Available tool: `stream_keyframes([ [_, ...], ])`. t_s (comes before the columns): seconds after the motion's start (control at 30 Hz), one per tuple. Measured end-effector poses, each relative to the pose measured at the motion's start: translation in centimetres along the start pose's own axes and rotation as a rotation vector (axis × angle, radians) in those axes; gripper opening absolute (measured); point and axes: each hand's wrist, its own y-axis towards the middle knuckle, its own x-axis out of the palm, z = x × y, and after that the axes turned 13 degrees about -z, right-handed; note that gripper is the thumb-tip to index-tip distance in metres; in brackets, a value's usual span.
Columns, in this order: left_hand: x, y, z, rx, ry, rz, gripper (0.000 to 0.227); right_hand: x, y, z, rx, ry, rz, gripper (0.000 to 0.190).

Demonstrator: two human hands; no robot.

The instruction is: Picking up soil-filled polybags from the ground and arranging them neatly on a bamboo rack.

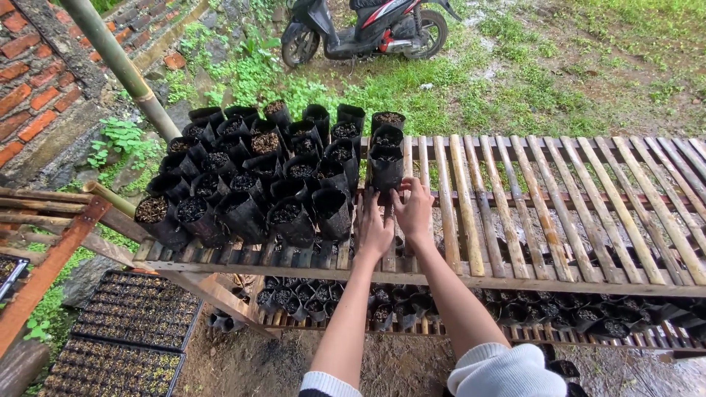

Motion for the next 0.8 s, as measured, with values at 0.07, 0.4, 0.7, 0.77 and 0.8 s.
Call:
stream_keyframes([
  [0.07,0.3,0.2,-0.3,-0.003,-0.008,-0.002,0.07,0.1,0.0,0.1,0.007,0.019,-0.005,0.035],
  [0.4,-0.5,-0.1,0.6,-0.026,-0.023,-0.019,0.071,0.7,0.5,1.1,-0.075,0.125,0.025,0.029],
  [0.7,-1.2,-0.4,1.1,0.056,-0.037,0.039,0.065,-0.6,-0.2,-0.8,-0.108,0.273,0.114,0.025],
  [0.77,-1.7,-0.7,1.9,0.076,-0.038,0.054,0.061,-1.2,-0.9,-1.4,-0.124,0.278,0.161,0.022],
  [0.8,-2.0,-0.9,2.2,0.088,-0.077,0.063,0.063,-1.3,-1.6,-1.4,-0.09,0.311,0.202,0.016],
])
